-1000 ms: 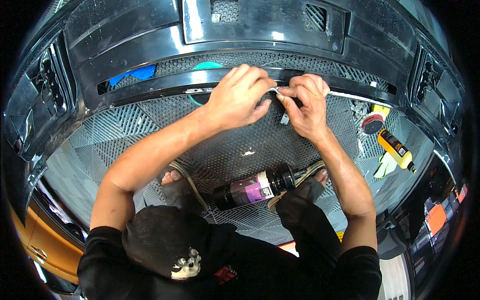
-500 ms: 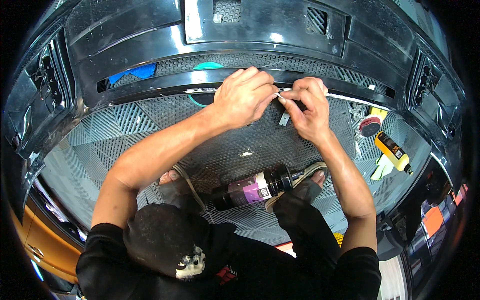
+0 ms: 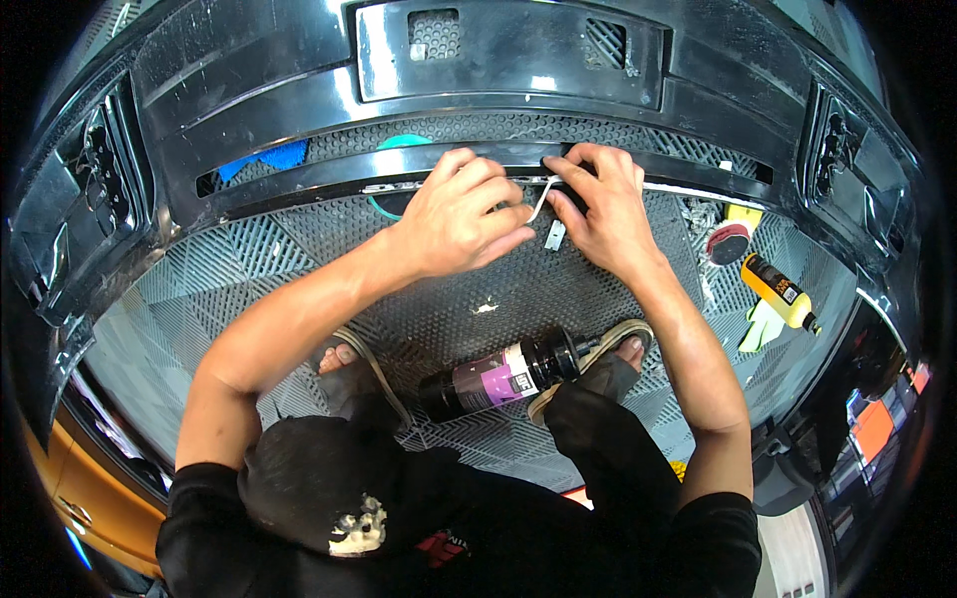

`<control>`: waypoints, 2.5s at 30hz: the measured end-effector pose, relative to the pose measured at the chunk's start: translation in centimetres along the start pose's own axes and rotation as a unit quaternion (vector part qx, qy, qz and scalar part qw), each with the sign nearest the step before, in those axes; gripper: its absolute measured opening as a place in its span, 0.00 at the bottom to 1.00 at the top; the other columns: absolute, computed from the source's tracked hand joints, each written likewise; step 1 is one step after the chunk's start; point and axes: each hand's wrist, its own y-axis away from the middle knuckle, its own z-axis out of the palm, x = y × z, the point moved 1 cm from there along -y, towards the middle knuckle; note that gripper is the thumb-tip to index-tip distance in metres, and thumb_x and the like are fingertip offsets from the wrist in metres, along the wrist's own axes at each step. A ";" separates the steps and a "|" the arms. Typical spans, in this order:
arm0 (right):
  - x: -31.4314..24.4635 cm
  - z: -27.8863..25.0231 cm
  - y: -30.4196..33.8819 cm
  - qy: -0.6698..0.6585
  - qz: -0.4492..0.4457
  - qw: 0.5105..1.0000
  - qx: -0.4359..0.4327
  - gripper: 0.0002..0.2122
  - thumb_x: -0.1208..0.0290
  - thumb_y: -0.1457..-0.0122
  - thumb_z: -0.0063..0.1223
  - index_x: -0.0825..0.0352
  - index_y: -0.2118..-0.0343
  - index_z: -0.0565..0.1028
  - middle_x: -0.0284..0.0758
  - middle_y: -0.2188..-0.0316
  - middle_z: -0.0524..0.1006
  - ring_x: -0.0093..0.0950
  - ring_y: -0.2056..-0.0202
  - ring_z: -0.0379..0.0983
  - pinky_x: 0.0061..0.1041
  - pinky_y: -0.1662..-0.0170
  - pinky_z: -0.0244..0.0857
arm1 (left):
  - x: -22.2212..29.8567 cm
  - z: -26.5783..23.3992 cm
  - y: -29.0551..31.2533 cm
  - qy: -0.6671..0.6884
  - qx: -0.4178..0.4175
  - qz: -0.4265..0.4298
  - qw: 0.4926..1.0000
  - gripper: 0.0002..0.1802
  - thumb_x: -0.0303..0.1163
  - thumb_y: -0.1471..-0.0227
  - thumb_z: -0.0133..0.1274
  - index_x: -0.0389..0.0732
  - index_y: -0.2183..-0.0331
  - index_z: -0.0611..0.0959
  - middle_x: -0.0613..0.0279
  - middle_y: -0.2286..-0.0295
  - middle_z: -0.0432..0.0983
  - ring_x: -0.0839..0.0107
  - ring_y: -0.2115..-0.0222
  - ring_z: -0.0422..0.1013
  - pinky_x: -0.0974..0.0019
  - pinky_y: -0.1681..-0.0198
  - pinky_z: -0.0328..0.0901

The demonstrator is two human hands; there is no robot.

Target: The person applies a clear protective film to the front bumper of a car. They use a squeegee to smooth the film and remove bubbles, then trim the edges with a knife. The person works methodically along the bumper's contours.

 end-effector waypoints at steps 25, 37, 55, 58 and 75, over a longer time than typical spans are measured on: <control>3.1 -0.5 1.7 -0.005 -0.025 1.000 -0.004 0.24 0.68 0.42 0.69 0.61 0.41 0.81 0.38 0.48 0.75 0.40 0.44 0.68 0.44 0.41 0.60 | 4.8 6.4 -4.1 -0.172 -0.047 -0.306 0.935 0.19 0.31 0.43 0.62 0.40 0.50 0.87 0.59 0.55 0.78 0.56 0.53 0.71 0.51 0.50 0.65; 3.3 1.4 1.1 -0.051 -0.013 0.992 0.113 0.10 0.68 0.47 0.71 0.57 0.61 0.87 0.27 0.58 0.79 0.34 0.47 0.70 0.48 0.42 0.49 | 1.7 5.6 -2.9 -0.008 0.010 -0.237 0.971 0.08 0.25 0.47 0.64 0.36 0.62 0.87 0.57 0.62 0.77 0.54 0.55 0.72 0.52 0.50 0.67; 2.3 0.8 1.1 0.010 0.002 0.998 0.060 0.17 0.69 0.46 0.69 0.54 0.51 0.86 0.28 0.54 0.77 0.35 0.46 0.68 0.51 0.42 0.50 | 2.1 5.5 -3.3 0.068 0.095 -0.265 0.957 0.12 0.26 0.48 0.66 0.36 0.60 0.84 0.53 0.58 0.75 0.51 0.54 0.71 0.53 0.47 0.68; 2.5 1.0 1.0 0.002 -0.018 0.997 0.073 0.15 0.69 0.45 0.69 0.54 0.53 0.87 0.26 0.55 0.78 0.35 0.46 0.68 0.51 0.42 0.50 | 2.4 5.3 -3.4 0.025 0.103 -0.301 0.948 0.16 0.26 0.49 0.67 0.36 0.57 0.85 0.52 0.56 0.75 0.51 0.53 0.71 0.52 0.45 0.68; 2.5 1.1 0.7 -0.067 -0.001 0.992 0.103 0.06 0.72 0.49 0.70 0.55 0.68 0.86 0.24 0.60 0.79 0.34 0.49 0.70 0.48 0.43 0.50 | 1.4 5.6 -2.6 0.008 0.064 -0.218 0.974 0.12 0.21 0.57 0.70 0.40 0.67 0.86 0.59 0.64 0.76 0.56 0.59 0.72 0.53 0.53 0.65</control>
